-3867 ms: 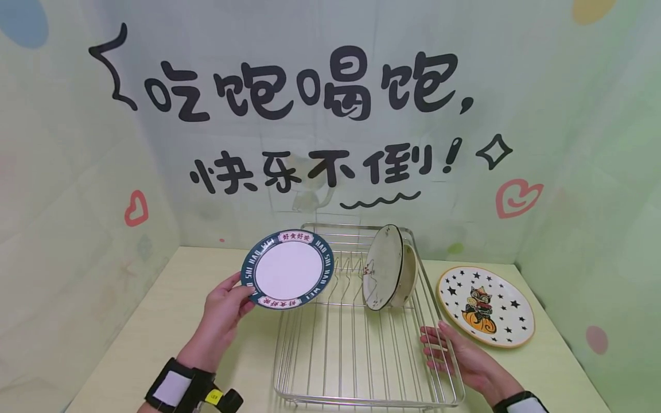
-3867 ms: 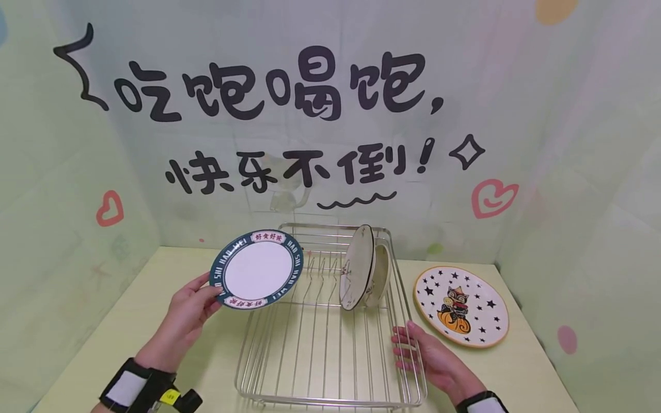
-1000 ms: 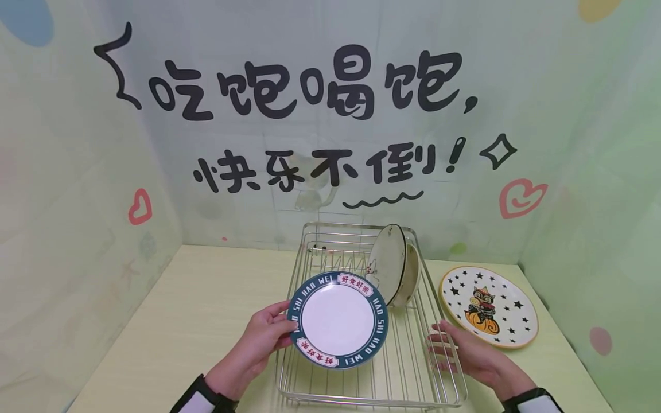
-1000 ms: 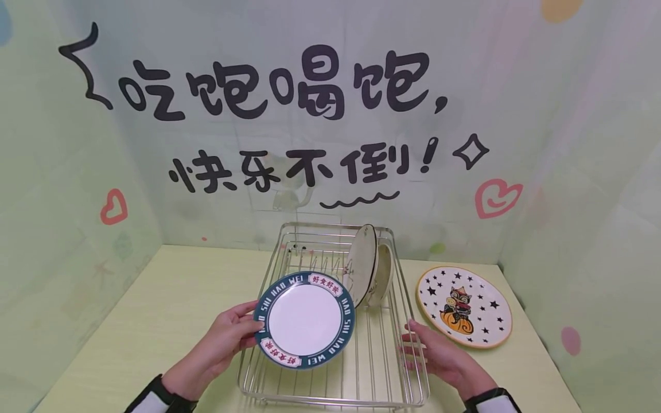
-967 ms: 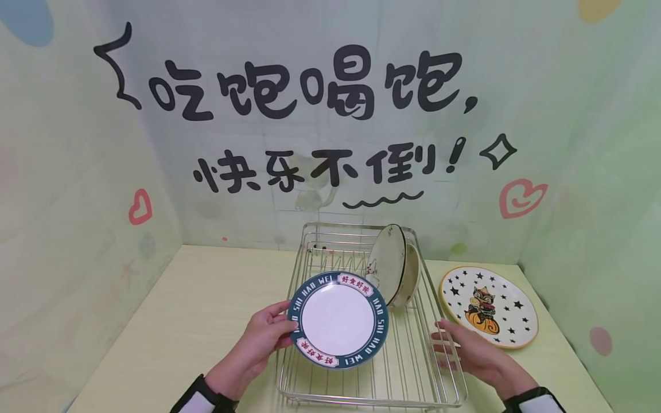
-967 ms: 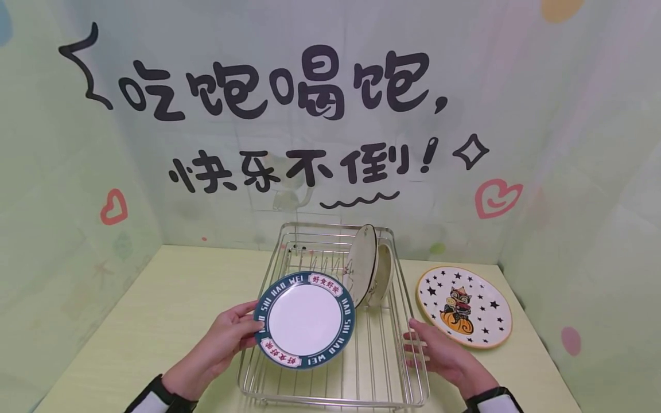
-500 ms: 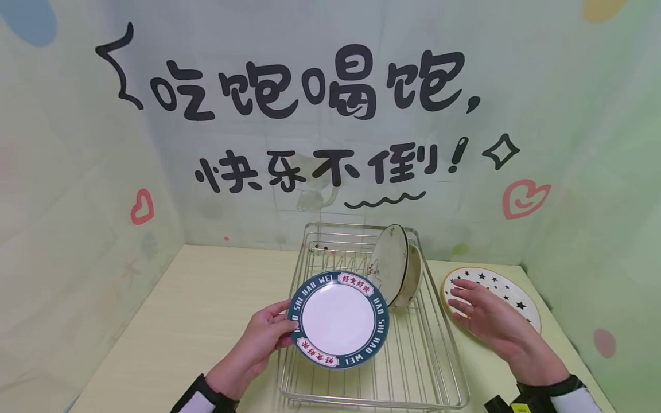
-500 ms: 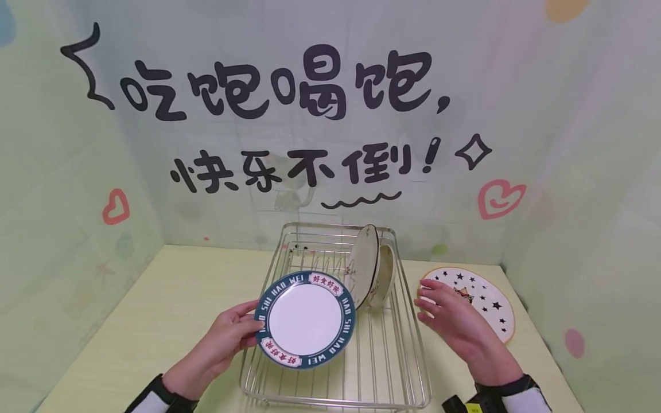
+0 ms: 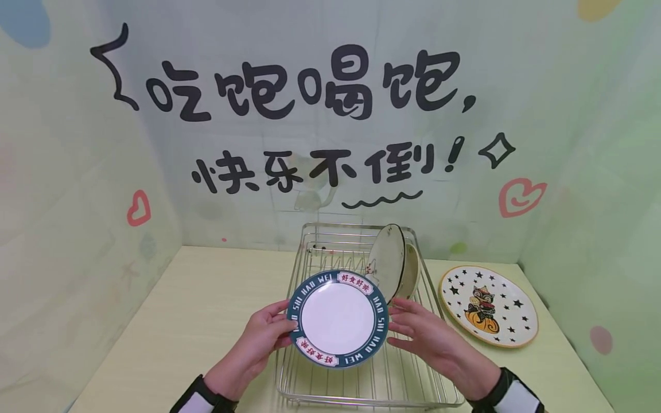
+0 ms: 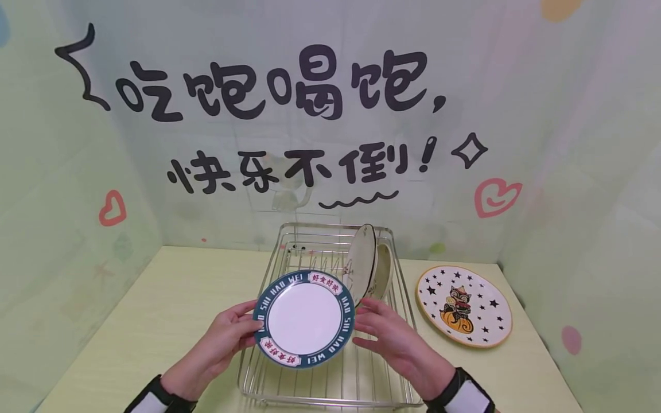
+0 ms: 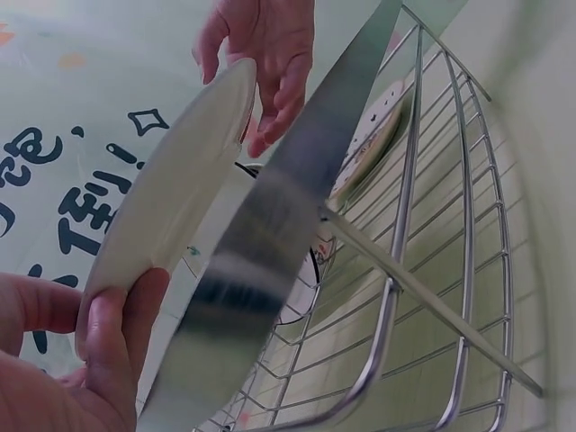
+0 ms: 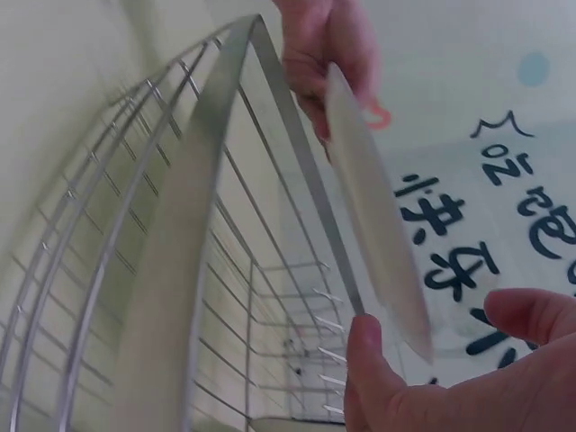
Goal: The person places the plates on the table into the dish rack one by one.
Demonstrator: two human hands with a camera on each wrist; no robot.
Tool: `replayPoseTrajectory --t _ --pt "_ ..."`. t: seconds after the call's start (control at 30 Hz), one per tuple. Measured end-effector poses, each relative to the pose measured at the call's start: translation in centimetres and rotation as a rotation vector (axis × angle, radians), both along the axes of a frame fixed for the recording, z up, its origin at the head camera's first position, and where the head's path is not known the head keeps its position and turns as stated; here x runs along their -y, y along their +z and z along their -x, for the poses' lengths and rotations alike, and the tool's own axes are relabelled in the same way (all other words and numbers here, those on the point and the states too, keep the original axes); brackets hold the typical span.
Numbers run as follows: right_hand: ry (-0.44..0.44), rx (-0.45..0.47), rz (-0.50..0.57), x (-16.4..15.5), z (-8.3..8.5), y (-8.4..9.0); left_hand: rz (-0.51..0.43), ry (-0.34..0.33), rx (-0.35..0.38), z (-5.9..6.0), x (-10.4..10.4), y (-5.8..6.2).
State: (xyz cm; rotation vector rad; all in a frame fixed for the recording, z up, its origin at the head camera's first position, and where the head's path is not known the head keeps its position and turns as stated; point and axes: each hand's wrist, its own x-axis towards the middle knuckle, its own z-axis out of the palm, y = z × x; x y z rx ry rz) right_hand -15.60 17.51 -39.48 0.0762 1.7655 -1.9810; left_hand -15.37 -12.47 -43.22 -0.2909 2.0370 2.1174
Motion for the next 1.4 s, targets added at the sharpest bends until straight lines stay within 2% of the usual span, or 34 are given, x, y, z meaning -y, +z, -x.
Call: replayPoseTrajectory --t 0.23,0.53,0.77,0.97,1.17,1.27,1.4 --pt "-0.055 0.004 0.044 2.2 -0.1 -1.0 -0.016 -0.007 -0.004 -0.1 -0.1 0.2" --pt "-0.154 -0.01 0.02 3.3 -0.5 -1.5 -0.021 -0.011 -0.014 -0.2 -0.1 0.4" --pt "-0.16 -0.028 -0.003 3.1 -0.6 -1.3 -0.022 -0.011 -0.018 -0.3 -0.2 0.6" --pt "-0.18 -0.033 0.005 2.7 -0.4 -1.1 -0.019 -0.065 -0.022 -0.4 -0.1 0.9" --pt "-0.182 -0.049 0.001 2.2 -0.3 -0.3 0.039 -0.128 -0.049 -0.4 0.0 1.5" --pt "-0.179 -0.062 -0.011 1.8 -0.2 0.1 0.077 -0.098 -0.064 -0.3 0.0 1.6" --pt "-0.194 -0.074 -0.028 1.1 0.0 0.9 0.115 -0.017 -0.068 -0.2 0.4 1.5"
